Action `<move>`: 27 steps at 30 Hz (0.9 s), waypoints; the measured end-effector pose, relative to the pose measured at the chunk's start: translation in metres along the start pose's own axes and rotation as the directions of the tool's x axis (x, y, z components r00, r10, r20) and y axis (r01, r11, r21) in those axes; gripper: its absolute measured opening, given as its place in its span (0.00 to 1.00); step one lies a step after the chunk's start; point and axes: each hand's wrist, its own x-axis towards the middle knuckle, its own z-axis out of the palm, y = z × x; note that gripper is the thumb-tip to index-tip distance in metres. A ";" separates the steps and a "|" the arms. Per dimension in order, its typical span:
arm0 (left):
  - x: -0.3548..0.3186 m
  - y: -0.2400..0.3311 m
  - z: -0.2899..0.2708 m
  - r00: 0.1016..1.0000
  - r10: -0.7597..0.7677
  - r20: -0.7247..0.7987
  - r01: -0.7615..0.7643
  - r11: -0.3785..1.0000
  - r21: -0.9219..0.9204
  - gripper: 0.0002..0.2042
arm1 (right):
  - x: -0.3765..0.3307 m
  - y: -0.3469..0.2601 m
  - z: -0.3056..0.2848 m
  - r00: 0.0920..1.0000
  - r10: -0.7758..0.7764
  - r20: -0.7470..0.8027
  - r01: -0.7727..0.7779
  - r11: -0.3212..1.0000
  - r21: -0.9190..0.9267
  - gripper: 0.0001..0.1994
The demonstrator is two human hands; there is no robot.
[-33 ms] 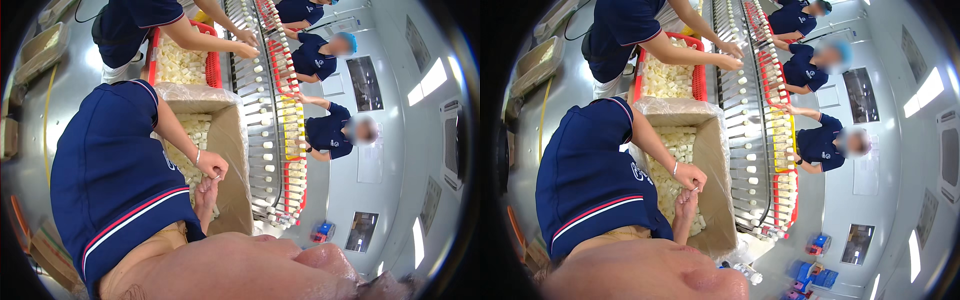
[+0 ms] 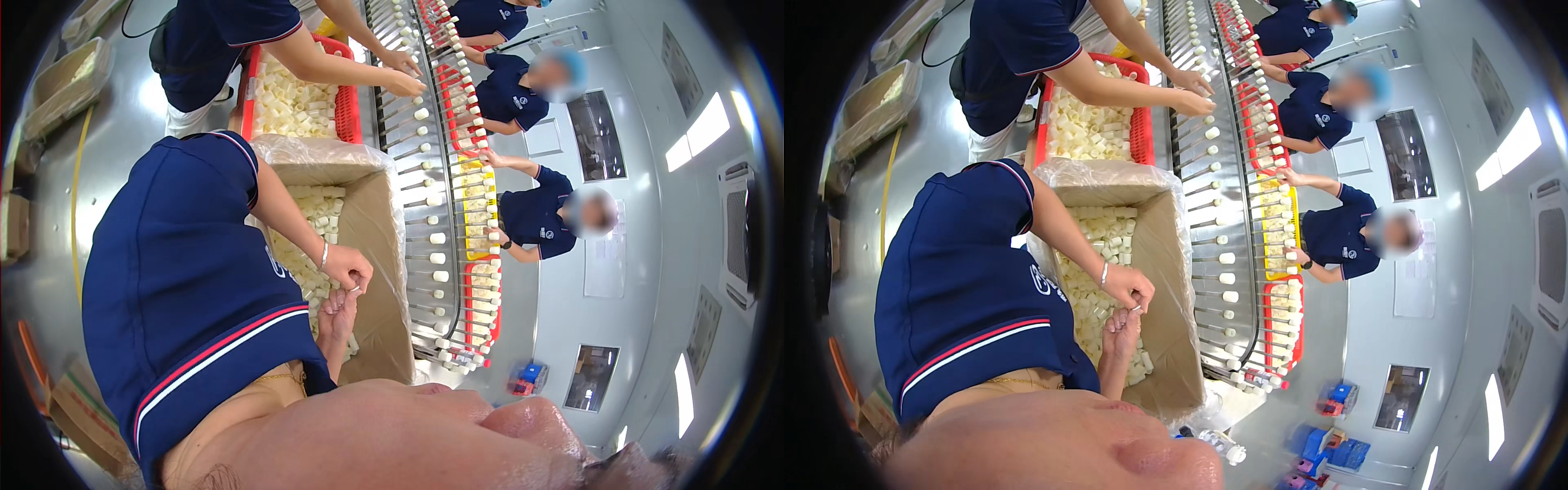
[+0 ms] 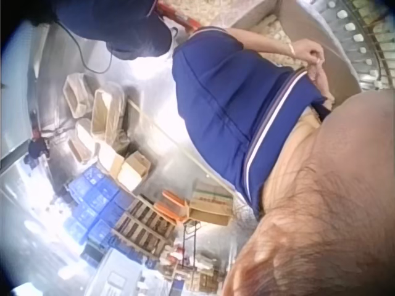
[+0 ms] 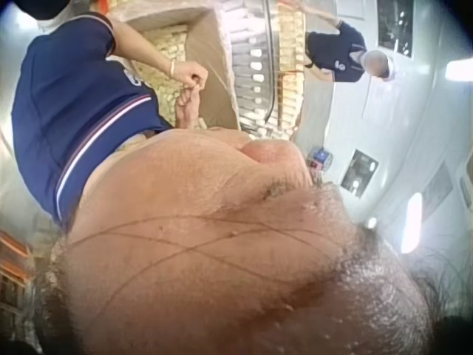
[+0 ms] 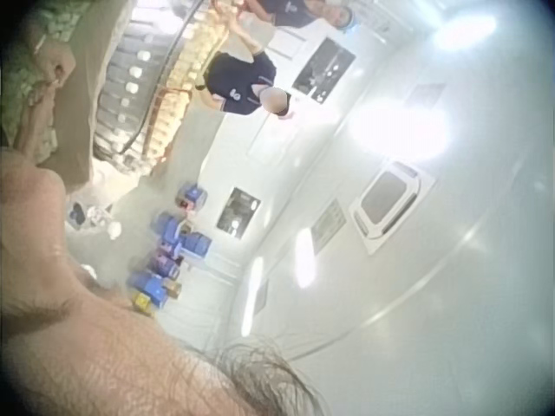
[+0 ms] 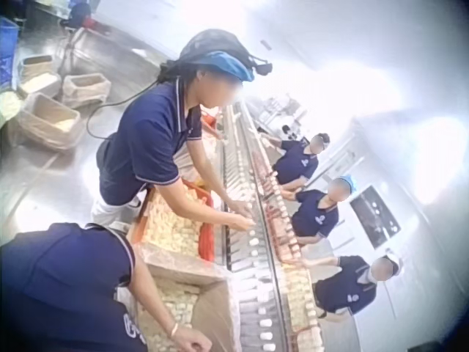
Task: Picking small white plastic components from a large bin and placing them onto a rotating manufacturing belt for processing.
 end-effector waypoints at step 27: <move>0.005 -0.004 0.001 0.951 -0.272 0.149 0.308 0.886 -0.347 0.11 | -0.014 -0.013 0.027 0.961 -0.245 -0.131 0.182 0.911 -0.370 0.21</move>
